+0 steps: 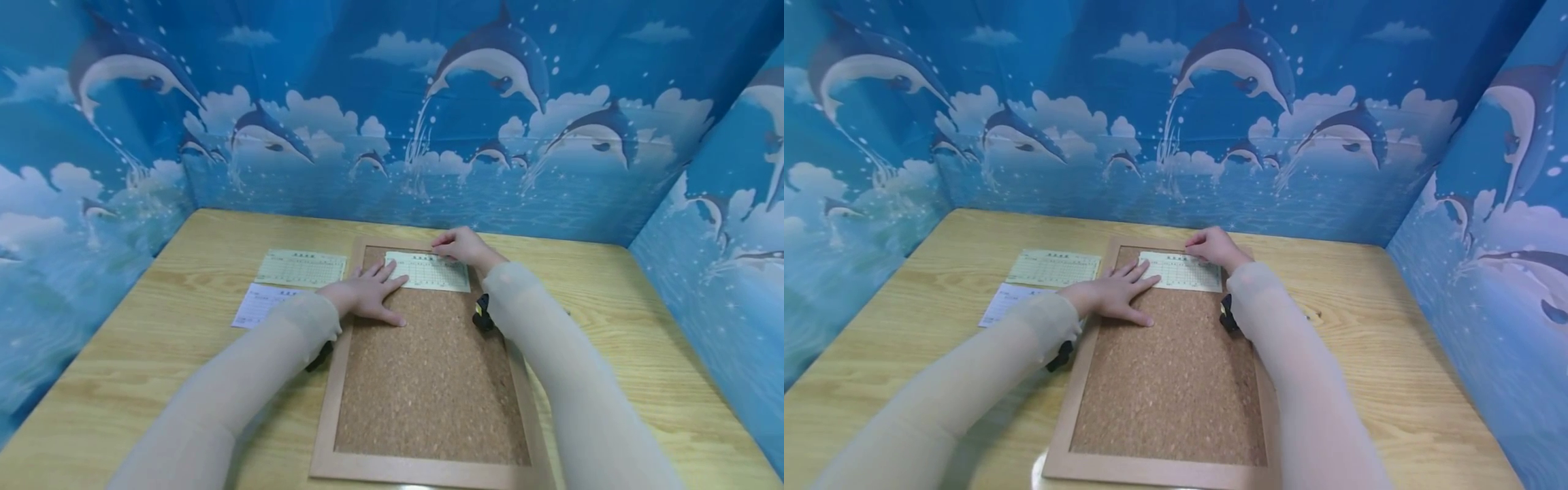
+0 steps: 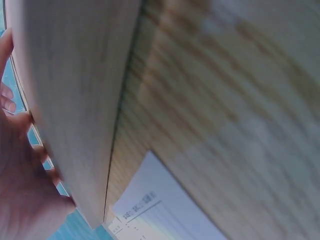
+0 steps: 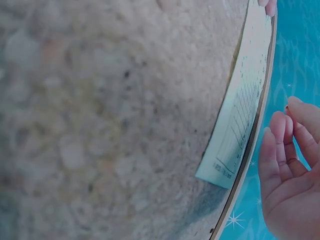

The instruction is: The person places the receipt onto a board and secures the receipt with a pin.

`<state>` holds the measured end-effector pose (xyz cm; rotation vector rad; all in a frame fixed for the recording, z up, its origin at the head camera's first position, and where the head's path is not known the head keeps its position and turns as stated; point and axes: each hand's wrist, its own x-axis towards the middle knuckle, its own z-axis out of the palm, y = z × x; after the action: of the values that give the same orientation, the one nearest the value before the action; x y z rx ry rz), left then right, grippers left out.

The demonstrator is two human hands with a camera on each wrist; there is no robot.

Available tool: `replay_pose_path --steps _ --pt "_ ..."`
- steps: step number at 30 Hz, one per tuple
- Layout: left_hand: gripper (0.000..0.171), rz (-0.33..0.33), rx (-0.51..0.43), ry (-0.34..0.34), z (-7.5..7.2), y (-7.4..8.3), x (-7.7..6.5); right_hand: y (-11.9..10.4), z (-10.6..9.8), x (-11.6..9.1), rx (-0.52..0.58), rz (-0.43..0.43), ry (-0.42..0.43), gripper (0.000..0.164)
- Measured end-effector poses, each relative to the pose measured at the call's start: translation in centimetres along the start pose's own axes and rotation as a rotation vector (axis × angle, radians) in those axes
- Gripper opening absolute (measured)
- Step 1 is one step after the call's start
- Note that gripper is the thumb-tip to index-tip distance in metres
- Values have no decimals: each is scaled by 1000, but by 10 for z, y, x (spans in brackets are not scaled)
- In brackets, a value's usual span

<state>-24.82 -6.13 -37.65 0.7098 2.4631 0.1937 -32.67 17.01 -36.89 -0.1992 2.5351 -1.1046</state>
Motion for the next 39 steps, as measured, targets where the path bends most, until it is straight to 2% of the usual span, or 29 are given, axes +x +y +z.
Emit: replay_pose_path --steps 21,39 --pt "95 18 5 10 1 -3 2 3 5 5 -27 -47 12 23" --pt "94 13 -7 -2 0 -2 2 0 12 7 -128 -15 25 19"
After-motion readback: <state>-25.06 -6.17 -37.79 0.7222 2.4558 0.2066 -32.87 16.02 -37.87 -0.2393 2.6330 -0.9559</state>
